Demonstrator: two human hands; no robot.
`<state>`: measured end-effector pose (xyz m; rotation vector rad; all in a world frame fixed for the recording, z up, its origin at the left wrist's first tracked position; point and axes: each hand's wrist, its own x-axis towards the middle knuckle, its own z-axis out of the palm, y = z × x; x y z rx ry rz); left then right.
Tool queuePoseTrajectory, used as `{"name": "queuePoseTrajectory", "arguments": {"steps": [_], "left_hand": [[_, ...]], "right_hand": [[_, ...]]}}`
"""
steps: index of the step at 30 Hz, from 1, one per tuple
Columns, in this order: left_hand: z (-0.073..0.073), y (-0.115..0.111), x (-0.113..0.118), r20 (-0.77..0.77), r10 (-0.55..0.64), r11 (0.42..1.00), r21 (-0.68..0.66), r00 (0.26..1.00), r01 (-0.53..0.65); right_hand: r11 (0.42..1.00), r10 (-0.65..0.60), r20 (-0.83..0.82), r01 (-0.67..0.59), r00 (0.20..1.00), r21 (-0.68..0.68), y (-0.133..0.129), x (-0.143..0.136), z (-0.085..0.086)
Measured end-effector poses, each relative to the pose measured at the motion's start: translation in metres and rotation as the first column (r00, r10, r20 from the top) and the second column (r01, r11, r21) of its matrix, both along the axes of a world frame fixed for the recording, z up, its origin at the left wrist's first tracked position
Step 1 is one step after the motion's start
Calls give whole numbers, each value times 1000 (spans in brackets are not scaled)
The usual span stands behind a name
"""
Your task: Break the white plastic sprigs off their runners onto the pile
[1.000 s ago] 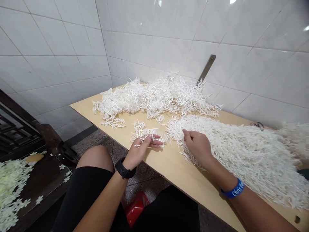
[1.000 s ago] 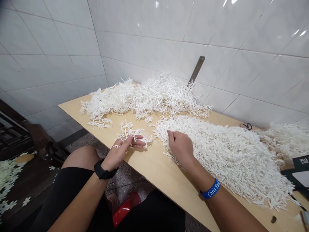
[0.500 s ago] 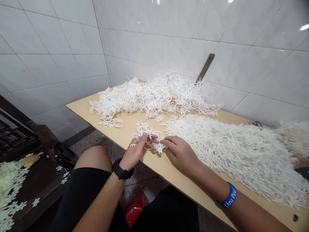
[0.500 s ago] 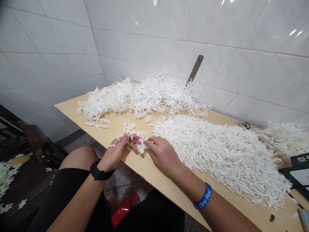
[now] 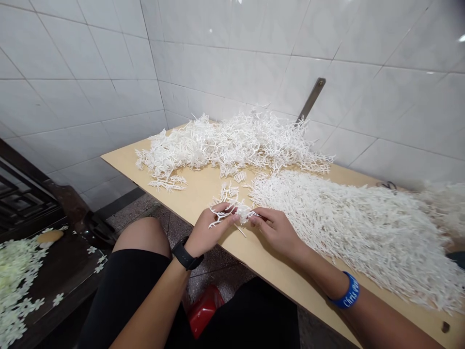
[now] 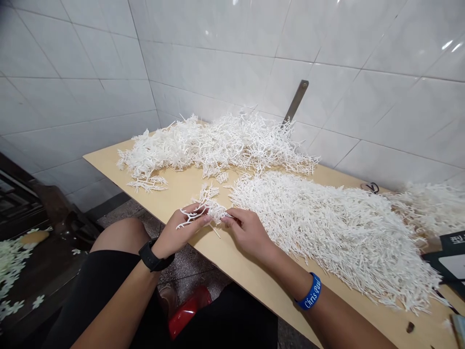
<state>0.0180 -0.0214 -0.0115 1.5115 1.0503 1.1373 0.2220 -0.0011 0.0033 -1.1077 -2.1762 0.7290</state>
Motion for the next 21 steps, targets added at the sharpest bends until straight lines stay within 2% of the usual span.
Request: {"name": "queuePoseTrajectory", "arguments": {"steps": [3, 8, 11, 14, 17, 21], "left_hand": [[2, 0, 0, -47, 57, 998, 41, 997, -56], [7, -3, 1, -171, -27, 988, 143, 985, 52], [7, -4, 4, -115, 87, 993, 89, 990, -77], [5, -5, 8, -53, 234, 971, 64, 971, -230], [3, -7, 14, -75, 319, 946, 81, 945, -313], [2, -11, 20, -182, 379, 924, 129, 907, -360]], "right_hand": [[997, 30, -44, -33, 999, -65, 0, -1, 1], [990, 55, -157, -74, 986, -121, -4, -4, 2], [992, 115, -79, -118, 990, -33, -12, -8, 5], [980, 185, -16, -183, 983, 77, -20, -13, 12], [965, 238, -15, -235, 971, 120, -23, -15, 16], [962, 245, -12, -241, 970, 131, -25, -14, 19]]}}
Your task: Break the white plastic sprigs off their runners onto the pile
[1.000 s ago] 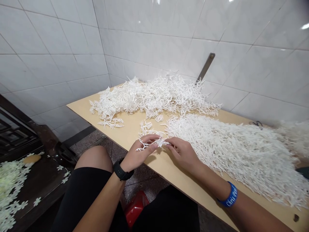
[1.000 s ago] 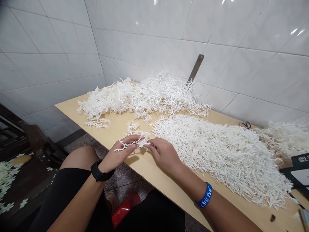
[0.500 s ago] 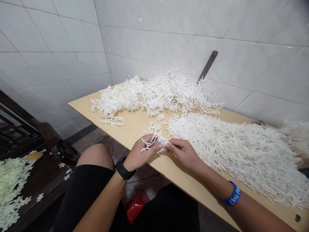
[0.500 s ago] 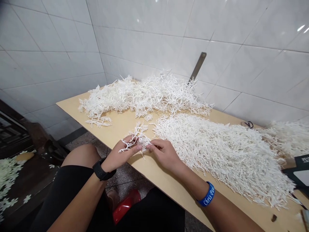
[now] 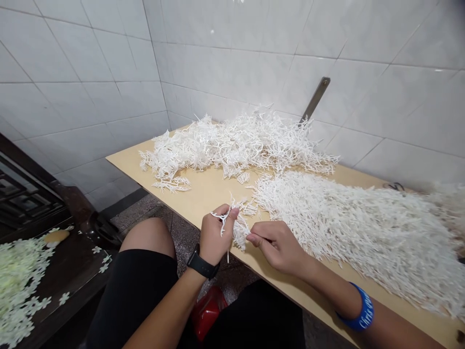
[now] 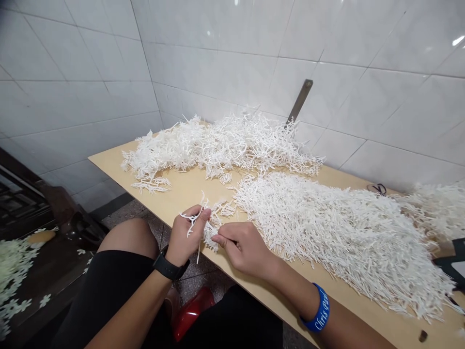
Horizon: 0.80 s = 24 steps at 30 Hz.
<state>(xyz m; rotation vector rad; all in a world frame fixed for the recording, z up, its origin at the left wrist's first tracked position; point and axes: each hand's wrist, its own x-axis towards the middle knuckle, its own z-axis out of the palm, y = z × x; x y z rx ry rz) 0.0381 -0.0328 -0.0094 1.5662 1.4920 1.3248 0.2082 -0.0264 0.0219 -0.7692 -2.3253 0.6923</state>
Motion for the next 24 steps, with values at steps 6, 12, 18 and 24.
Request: {"name": "queuePoseTrajectory", "arguments": {"steps": [6, 12, 18, 24], "left_hand": [[6, -1, 1, -244, 78, 991, 121, 967, -49], [8, 7, 6, -219, 90, 990, 124, 971, -64], [2, 24, -5, -183, 119, 988, 124, 976, -97], [1, 48, -50, -275, 279, 960, 49, 920, -277]], "right_hand": [[998, 14, 16, -15, 1000, 62, -1, 6, 1], [931, -21, 110, -21, 994, 366, 6, 10, -3], [843, -51, 101, -11, 994, 538, -4, 12, 7], [822, -72, -44, 84, 996, 563, -3, 17, 15]]}}
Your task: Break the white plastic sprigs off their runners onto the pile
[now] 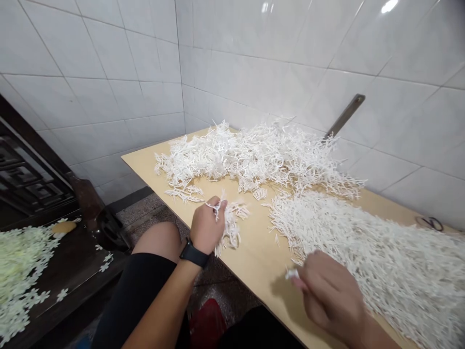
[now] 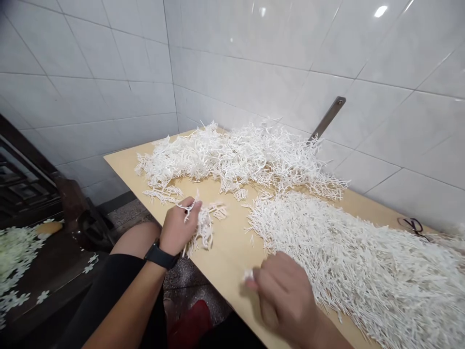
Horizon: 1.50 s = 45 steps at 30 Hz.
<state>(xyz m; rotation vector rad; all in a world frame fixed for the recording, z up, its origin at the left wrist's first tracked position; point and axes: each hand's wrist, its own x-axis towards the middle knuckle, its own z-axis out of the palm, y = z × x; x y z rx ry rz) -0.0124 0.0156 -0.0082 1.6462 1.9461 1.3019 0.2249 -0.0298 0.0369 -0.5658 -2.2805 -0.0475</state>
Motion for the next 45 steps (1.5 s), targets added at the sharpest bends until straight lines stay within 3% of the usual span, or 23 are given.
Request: {"name": "queuePoseTrajectory", "arguments": {"steps": [4, 8, 12, 15, 20, 24, 27, 33, 38, 42, 45], "left_hand": [[0, -4, 4, 26, -116, 993, 5, 993, 116], [-1, -7, 9, 70, -144, 989, 21, 987, 143], [-2, -7, 7, 61, -134, 991, 27, 989, 132], [-2, -8, 9, 5, -130, 991, 18, 991, 130], [-4, -10, 11, -68, -119, 993, 9, 991, 120], [-6, -10, 10, -94, -131, 991, 18, 987, 133], [-6, -11, 9, -87, -146, 989, 24, 985, 148], [-5, -12, 8, 33, -181, 983, 34, 983, 180], [-3, -14, 6, 233, -223, 975, 31, 947, 222], [-1, -14, 4, 501, -219, 968, 7, 837, 249], [2, -13, 1, 543, -259, 957, 32, 798, 289]], "right_hand": [[952, -93, -77, 66, 993, -298, 23, 2, -16], [877, -304, -107, 234, 947, -418, 32, 8, -24], [724, -505, -116, 347, 855, -596, 38, 14, -19], [643, -540, -151, 290, 828, -709, 43, 16, -13], [593, -512, -257, 120, 820, -797, 49, 18, -14], [592, -510, -403, -30, 760, -805, 52, 20, -22], [608, -536, -444, -37, 718, -793, 55, 21, -27], [625, -650, -329, 236, 685, -744, 59, 31, -30], [690, -682, -286, 462, 673, -558, 61, 36, -33], [793, -592, -335, 454, 733, -407, 50, 25, -30], [879, -423, -288, 312, 859, -361, 35, 10, -25]]}}
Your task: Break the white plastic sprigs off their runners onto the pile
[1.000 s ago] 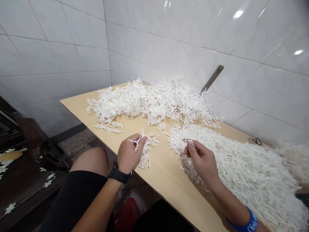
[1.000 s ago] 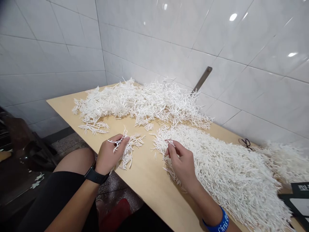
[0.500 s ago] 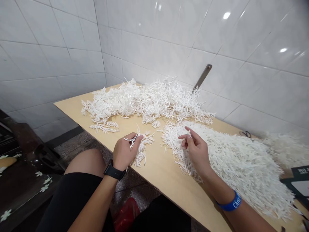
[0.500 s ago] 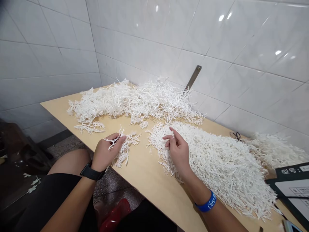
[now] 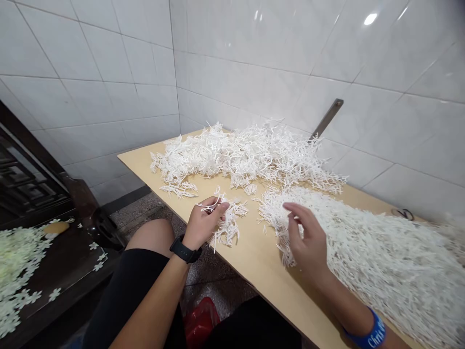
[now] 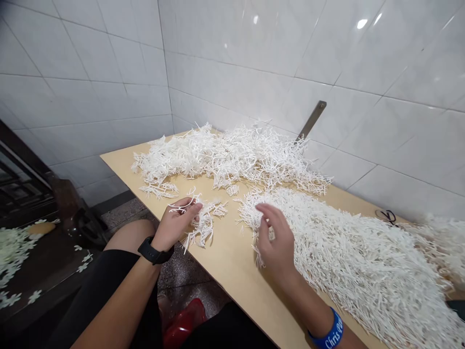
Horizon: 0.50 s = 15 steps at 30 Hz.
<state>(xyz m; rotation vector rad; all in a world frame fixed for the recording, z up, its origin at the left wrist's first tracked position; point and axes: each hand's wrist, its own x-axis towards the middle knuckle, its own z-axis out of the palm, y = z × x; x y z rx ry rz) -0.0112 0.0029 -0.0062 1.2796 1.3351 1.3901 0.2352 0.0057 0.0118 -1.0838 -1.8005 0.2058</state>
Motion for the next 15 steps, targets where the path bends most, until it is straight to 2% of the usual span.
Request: {"name": "queuePoseTrajectory", "arguments": {"steps": [3, 6, 11, 15], "left_hand": [[2, 0, -4, -23, -80, 996, 40, 997, 81], [-1, 0, -7, 15, -177, 984, 29, 984, 177], [-9, -1, -8, 87, -274, 961, 60, 958, 269], [-8, -2, -9, 90, -331, 943, 65, 939, 326]], "right_hand": [[965, 249, 72, -240, 966, -108, -14, -14, 0], [912, 374, 91, -348, 923, -216, -21, -25, -5], [874, 406, 79, -362, 910, -324, -24, -30, -13], [891, 356, 34, -328, 934, -316, -24, -30, -13]]}}
